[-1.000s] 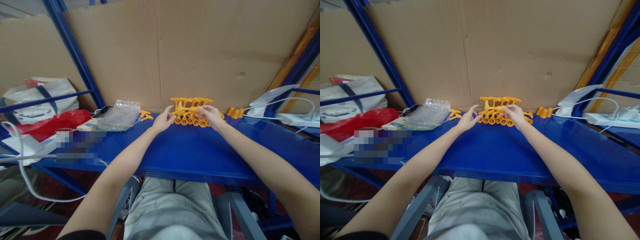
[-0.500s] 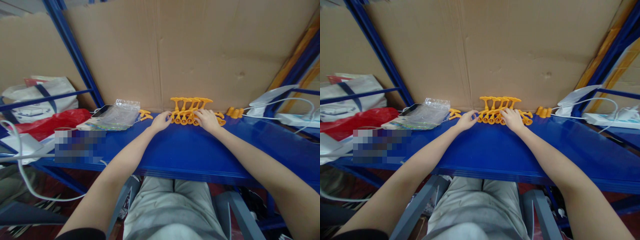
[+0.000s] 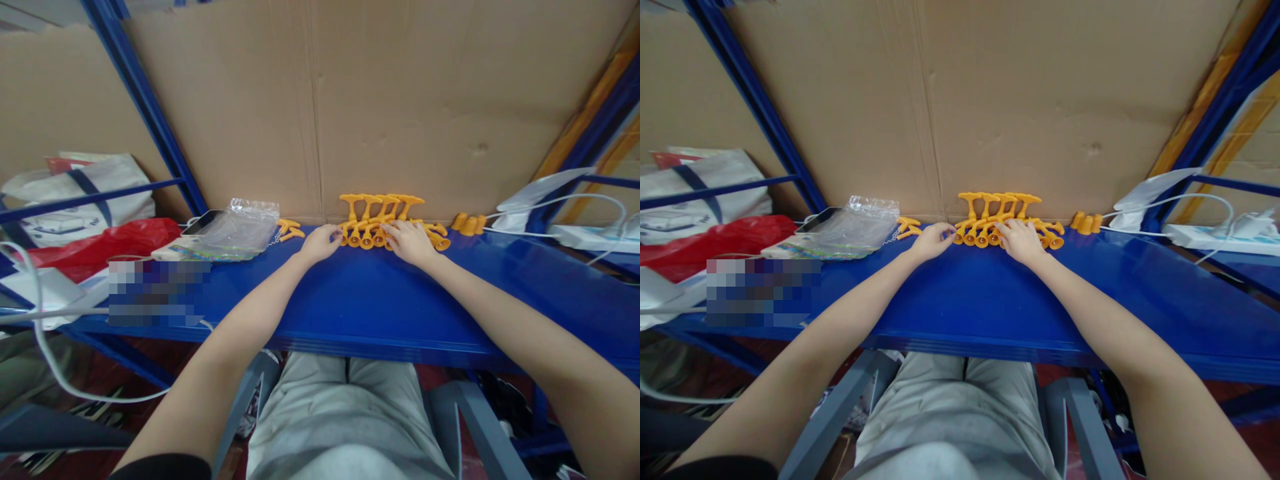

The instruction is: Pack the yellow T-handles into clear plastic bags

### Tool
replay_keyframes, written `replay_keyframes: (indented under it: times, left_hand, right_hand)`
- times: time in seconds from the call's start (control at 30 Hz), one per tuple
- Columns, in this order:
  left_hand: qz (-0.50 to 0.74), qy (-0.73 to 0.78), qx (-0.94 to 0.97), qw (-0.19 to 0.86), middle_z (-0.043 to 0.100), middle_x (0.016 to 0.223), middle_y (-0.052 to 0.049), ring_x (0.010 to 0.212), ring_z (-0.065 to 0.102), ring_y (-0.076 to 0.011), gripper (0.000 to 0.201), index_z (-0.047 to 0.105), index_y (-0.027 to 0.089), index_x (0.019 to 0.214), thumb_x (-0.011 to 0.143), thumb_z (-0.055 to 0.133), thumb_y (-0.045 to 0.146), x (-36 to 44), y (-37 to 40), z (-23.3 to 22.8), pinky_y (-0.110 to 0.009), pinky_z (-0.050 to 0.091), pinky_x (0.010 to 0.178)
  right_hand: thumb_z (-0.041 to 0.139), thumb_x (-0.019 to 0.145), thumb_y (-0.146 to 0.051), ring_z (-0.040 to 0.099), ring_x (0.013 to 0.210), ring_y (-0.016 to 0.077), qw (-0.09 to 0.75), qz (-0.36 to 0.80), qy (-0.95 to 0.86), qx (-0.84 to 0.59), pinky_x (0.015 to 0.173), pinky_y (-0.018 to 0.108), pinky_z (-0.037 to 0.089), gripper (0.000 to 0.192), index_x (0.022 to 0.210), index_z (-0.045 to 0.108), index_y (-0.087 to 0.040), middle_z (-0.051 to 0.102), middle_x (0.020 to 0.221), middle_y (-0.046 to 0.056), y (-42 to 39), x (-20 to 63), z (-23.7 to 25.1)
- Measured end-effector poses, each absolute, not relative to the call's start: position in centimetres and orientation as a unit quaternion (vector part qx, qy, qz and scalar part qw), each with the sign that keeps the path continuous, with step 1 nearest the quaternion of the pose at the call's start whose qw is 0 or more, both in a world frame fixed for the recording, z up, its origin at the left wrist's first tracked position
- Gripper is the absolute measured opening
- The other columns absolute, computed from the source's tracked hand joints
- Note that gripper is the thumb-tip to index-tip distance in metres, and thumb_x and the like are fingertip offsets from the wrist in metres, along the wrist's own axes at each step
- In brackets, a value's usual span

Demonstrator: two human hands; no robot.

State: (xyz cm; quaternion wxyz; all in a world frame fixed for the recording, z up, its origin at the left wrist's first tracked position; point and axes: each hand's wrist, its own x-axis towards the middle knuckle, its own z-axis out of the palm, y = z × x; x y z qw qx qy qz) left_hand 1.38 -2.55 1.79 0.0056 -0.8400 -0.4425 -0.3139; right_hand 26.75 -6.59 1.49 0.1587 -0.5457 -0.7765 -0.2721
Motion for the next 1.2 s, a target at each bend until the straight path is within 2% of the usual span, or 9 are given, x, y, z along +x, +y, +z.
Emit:
replay_keyframes:
  times: [0.13,0.27,0.43,0.53,0.63,0.77,0.93,1.2]
  left_hand:
    - [-0.279,-0.49,-0.825,0.041,0.068,0.104,-0.009,0.101,0.063,-0.0221,0.024,0.068,0.017,0.099,0.086,0.047,0.019,0.8,-2.3,2.0,-0.034,0.049,0.091]
    - [-0.235,-0.628,-0.739,0.067,0.058,0.13,-0.013,0.127,0.049,-0.0289,0.04,0.059,0.018,0.122,0.083,0.049,0.018,-0.4,-1.9,2.0,-0.044,0.04,0.105]
    - [-0.174,-0.737,-0.654,0.002,0.04,0.15,-0.014,0.141,0.031,-0.0329,0.056,0.043,0.021,0.14,0.084,0.045,0.023,-2.2,-1.2,1.7,-0.054,0.032,0.11]
    - [-0.145,-0.746,-0.649,-0.033,0.034,0.155,-0.012,0.144,0.025,-0.0334,0.057,0.041,0.023,0.142,0.086,0.042,0.027,-2.7,-0.7,1.5,-0.059,0.026,0.112]
    - [-0.149,-0.748,-0.646,-0.022,0.037,0.153,-0.014,0.144,0.026,-0.0347,0.054,0.046,0.022,0.139,0.085,0.044,0.028,-2.9,-0.5,1.4,-0.065,0.023,0.111]
    - [-0.161,-0.773,-0.613,-0.013,0.043,0.148,-0.018,0.138,0.035,-0.0378,0.051,0.051,0.02,0.135,0.085,0.045,0.03,-3.1,-0.7,1.6,-0.066,0.028,0.107]
    - [-0.188,-0.74,-0.646,0.014,0.052,0.142,-0.013,0.135,0.041,-0.0345,0.051,0.052,0.026,0.134,0.083,0.053,0.026,-3.4,-1.0,1.9,-0.061,0.03,0.107]
    - [-0.211,-0.72,-0.661,-0.002,0.064,0.129,-0.012,0.127,0.052,-0.0326,0.046,0.059,0.022,0.126,0.081,0.061,0.027,-3.2,-0.6,1.9,-0.05,0.038,0.105]
  right_hand:
    - [0.035,0.094,-0.026,0.056,0.102,0.0304,0.163,-0.273,-0.771,-0.552,0.082,0.041,0.036,0.048,0.135,0.056,-0.016,0.063,0.122,0.017,-6.7,26.6,1.5]
    - [0.032,0.094,-0.025,0.057,0.104,0.0307,0.154,-0.278,-0.769,-0.554,0.083,0.042,0.036,0.049,0.137,0.054,-0.016,0.063,0.123,0.017,-6.8,26.5,1.5]
    - [0.034,0.093,-0.024,0.056,0.109,0.0318,0.147,-0.281,-0.769,-0.555,0.087,0.044,0.036,0.051,0.141,0.049,-0.014,0.06,0.129,0.018,-6.9,26.3,1.5]
    - [0.033,0.093,-0.023,0.055,0.112,0.0316,0.144,-0.279,-0.771,-0.555,0.087,0.044,0.037,0.051,0.142,0.048,-0.013,0.059,0.132,0.017,-6.9,26.4,1.4]
    - [0.034,0.093,-0.023,0.055,0.113,0.0312,0.143,-0.281,-0.771,-0.553,0.086,0.042,0.038,0.052,0.142,0.047,-0.013,0.059,0.133,0.017,-6.8,26.5,1.4]
    - [0.035,0.092,-0.024,0.055,0.111,0.0313,0.146,-0.286,-0.773,-0.548,0.085,0.042,0.038,0.051,0.14,0.049,-0.014,0.059,0.132,0.017,-6.8,26.6,1.4]
    - [0.035,0.091,-0.024,0.056,0.111,0.0326,0.141,-0.276,-0.773,-0.554,0.085,0.044,0.038,0.053,0.141,0.048,-0.013,0.056,0.137,0.017,-7.0,26.6,1.6]
    - [0.032,0.093,-0.025,0.058,0.108,0.0319,0.165,-0.258,-0.775,-0.553,0.085,0.045,0.04,0.05,0.138,0.05,-0.014,0.058,0.134,0.017,-7.0,27.1,2.2]
